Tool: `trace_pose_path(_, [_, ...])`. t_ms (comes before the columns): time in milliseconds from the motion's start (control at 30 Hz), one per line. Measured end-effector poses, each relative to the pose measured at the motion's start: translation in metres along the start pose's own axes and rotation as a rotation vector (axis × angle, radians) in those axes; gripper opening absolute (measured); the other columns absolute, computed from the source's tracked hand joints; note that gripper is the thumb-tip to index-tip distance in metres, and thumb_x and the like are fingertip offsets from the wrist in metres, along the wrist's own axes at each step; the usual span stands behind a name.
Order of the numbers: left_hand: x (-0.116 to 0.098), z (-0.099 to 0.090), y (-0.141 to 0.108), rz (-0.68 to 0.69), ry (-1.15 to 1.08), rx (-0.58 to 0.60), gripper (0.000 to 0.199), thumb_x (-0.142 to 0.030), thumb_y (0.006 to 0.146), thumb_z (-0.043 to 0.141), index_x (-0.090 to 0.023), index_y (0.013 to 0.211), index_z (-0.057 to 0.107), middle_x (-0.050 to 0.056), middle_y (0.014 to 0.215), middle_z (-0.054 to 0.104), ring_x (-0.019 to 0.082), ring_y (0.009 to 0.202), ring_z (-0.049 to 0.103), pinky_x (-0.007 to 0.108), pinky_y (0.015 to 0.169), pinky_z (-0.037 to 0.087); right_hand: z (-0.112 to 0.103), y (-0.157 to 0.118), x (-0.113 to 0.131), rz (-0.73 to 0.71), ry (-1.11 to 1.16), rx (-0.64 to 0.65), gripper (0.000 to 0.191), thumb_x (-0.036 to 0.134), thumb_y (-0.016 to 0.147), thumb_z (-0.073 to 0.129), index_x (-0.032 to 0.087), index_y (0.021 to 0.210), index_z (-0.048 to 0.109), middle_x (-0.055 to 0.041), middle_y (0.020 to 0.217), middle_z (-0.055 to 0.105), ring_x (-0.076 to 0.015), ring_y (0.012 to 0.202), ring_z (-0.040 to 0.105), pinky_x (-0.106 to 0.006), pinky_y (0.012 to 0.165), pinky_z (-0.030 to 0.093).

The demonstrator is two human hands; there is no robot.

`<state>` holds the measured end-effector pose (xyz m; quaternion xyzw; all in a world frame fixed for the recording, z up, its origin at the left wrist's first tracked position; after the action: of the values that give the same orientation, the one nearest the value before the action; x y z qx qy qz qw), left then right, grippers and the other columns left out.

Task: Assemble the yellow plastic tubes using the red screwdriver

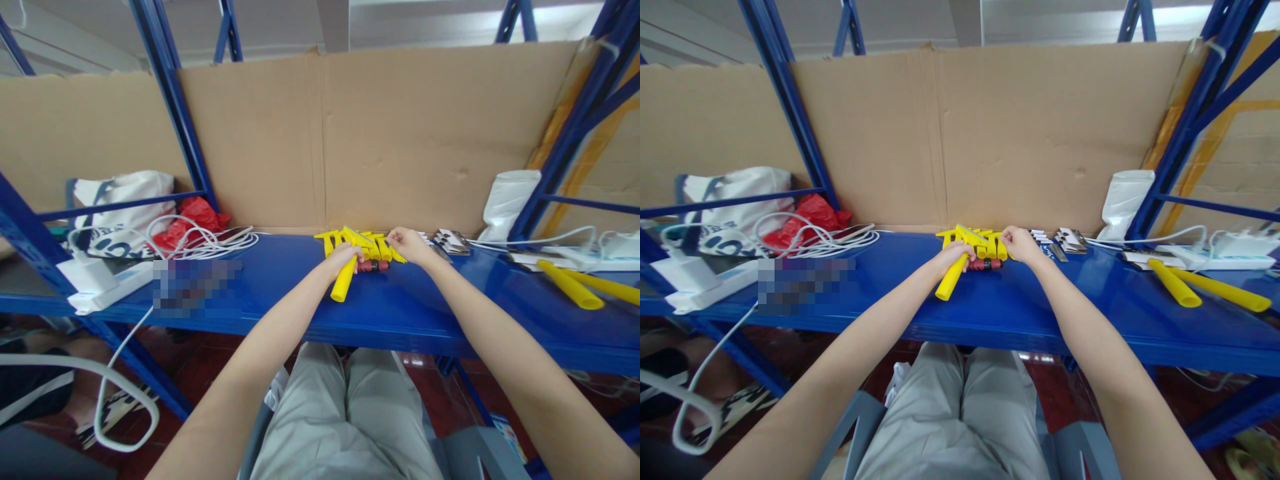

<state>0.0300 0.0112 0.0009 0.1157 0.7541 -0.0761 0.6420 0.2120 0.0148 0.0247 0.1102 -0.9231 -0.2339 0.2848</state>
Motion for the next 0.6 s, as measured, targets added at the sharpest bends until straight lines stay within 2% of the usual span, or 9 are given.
trace_pose_path(67, [0.002, 0.0, 0.001, 0.0, -0.002, 0.008, 0.016, -0.007, 0.061, 0.051, -0.017, 0.05, 0.047, -0.002, 0.039, 0.046, 0.008, 0.031, 0.041, 0.021, 0.037, 0.031, -0.018, 0.0, -0.02, 0.13, -0.231, -0.038, 0.017, 0.017, 0.083, 0.051, 0.015, 0.087, 0.068, -0.0118, 0.087, 0.071, -0.0208, 0.084, 0.065, -0.028, 0.077, 0.046])
trace_pose_path(200, [0.005, -0.002, 0.004, -0.009, -0.003, 0.02, 0.015, -0.006, 0.061, 0.051, -0.017, 0.051, 0.047, -0.002, 0.039, 0.047, 0.008, 0.031, 0.041, 0.021, 0.037, 0.031, -0.041, -0.007, -0.058, 0.35, -0.522, 0.037, 0.027, 0.012, 0.084, 0.047, 0.011, 0.094, 0.071, -0.019, 0.098, 0.072, -0.0258, 0.096, 0.067, -0.03, 0.078, 0.047])
trace_pose_path(367, [0.006, -0.002, 0.005, -0.023, 0.012, 0.043, 0.016, -0.008, 0.063, 0.05, -0.017, 0.05, 0.048, -0.001, 0.037, 0.045, 0.009, 0.031, 0.041, 0.022, 0.039, 0.034, -0.045, -0.013, -0.089, 0.461, -0.586, 0.112, 0.028, 0.012, 0.084, 0.047, 0.01, 0.097, 0.072, -0.0209, 0.104, 0.071, -0.0269, 0.099, 0.067, -0.032, 0.078, 0.049])
trace_pose_path(600, [0.005, -0.001, 0.005, -0.023, 0.031, 0.072, 0.017, -0.008, 0.065, 0.05, -0.017, 0.05, 0.048, -0.001, 0.039, 0.047, 0.009, 0.032, 0.042, 0.022, 0.04, 0.034, -0.038, -0.017, -0.096, 0.5, -0.584, 0.157, 0.033, 0.012, 0.083, 0.047, 0.009, 0.107, 0.071, -0.0227, 0.11, 0.069, -0.027, 0.107, 0.065, -0.034, 0.085, 0.049])
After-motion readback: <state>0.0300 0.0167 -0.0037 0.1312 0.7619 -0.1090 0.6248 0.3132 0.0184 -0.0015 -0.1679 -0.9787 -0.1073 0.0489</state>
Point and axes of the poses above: each hand's wrist, its own y-axis towards the middle knuckle, its own z-axis out of the palm, x = y × z, the point moved 4 cm from there along y, towards the middle knuckle
